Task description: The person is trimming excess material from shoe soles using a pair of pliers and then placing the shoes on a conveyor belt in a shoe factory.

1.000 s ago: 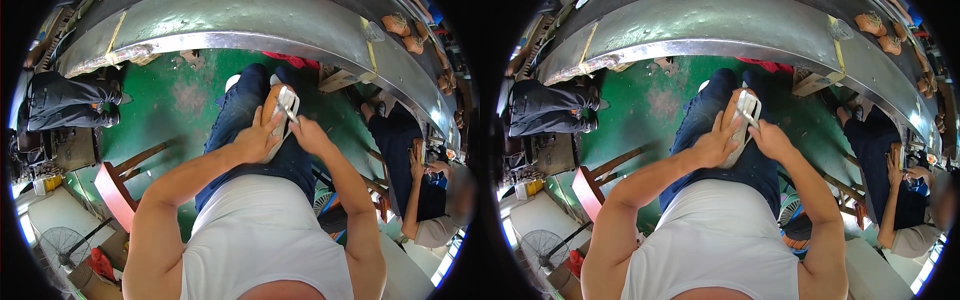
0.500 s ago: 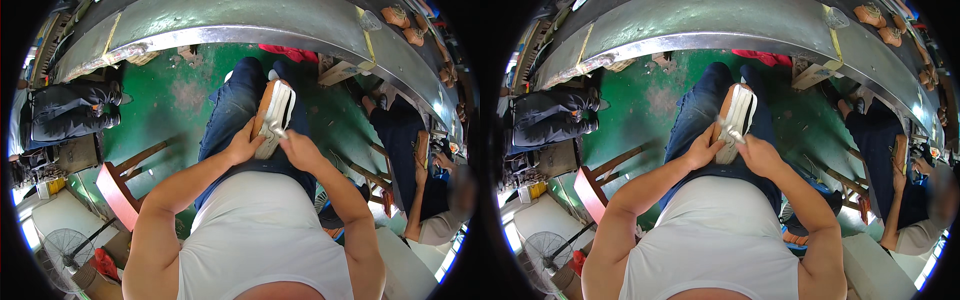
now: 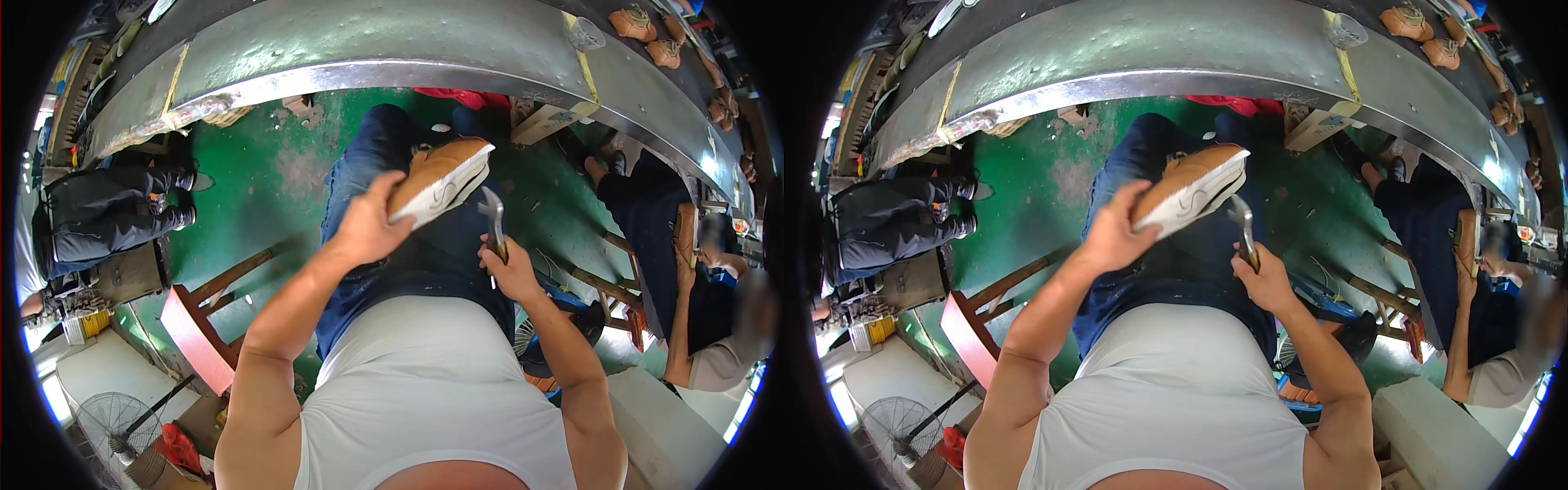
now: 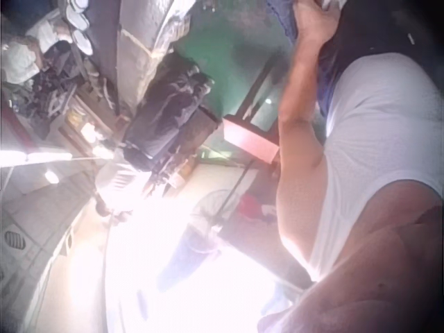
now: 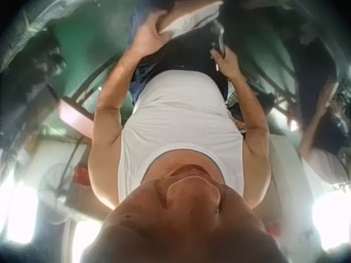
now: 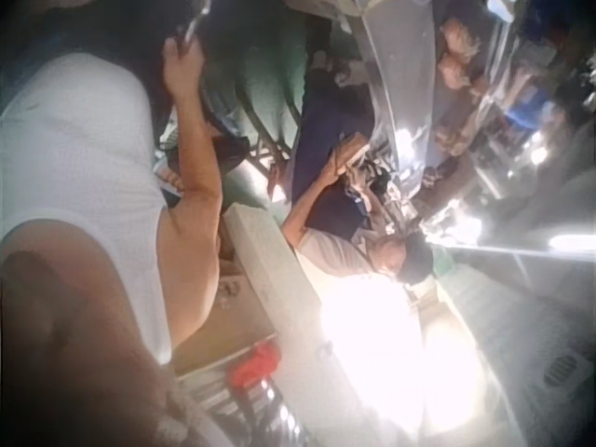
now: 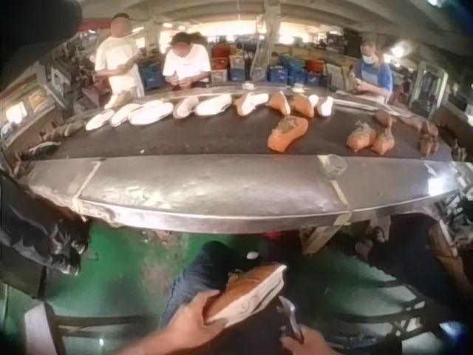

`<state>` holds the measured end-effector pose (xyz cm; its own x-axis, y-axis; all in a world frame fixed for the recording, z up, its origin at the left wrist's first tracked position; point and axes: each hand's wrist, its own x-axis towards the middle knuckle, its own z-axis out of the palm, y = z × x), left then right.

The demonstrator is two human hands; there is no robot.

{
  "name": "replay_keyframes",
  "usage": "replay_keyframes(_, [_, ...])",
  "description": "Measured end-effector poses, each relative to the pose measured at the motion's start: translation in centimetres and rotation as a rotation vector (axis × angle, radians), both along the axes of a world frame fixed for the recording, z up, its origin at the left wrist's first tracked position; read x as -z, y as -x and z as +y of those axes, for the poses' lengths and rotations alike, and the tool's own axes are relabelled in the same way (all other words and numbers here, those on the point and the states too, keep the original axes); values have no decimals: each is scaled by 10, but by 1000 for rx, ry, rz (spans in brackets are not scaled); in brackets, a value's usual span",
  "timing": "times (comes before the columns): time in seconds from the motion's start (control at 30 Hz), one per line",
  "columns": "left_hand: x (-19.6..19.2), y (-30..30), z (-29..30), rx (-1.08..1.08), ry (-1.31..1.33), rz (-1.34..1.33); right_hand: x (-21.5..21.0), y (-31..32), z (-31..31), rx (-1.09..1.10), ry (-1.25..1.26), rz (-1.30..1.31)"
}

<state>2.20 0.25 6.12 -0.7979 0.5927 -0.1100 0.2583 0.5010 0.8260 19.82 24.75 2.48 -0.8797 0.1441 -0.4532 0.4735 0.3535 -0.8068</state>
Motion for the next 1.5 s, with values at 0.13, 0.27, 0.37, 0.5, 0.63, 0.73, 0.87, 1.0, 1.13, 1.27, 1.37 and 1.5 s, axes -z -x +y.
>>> replay_keyframes(0.13, [-45, 33, 28, -180, -519, -69, 33, -24, -2, 280, 471, 124])
replay_keyframes(0.27, [-47, 61, 70, -153, -643, -152, 26, -20, -3, 249, 374, 110])
replay_keyframes(0.37, [20, 85, 88, -205, -105, -211, 3, -8, 5, 84, 145, 1])
replay_keyframes(0.5, [108, 42, 71, -436, -478, -1135, -37, 20, 14, -179, -57, -23])
replay_keyframes(0.63, [125, -3, 56, -356, -415, -1130, -42, 36, 16, -409, -228, 55])
replay_keyframes(0.73, [125, -16, 54, -322, -498, -1025, -38, 46, 13, -453, -409, 152])
replay_keyframes(0.87, [118, -20, 51, -296, -561, -983, -59, 57, 12, -584, -671, 242])
replay_keyframes(1.0, [108, -18, 49, -296, -541, -1019, -54, 50, 24, -571, -385, 237])
replay_keyframes(1.13, [111, -18, 51, -256, -457, -936, -69, 76, 6, -498, -31, -353])
replay_keyframes(1.27, [104, -17, 50, -262, -501, -1011, -46, 69, -1, -490, -196, 33])
replay_keyframes(1.37, [108, -17, 52, -238, -491, -1022, -51, 67, 9, -499, -290, 105])
replay_keyframes(1.5, [111, -29, 52, -239, -389, -783, -84, 100, 10, -679, -349, -244])
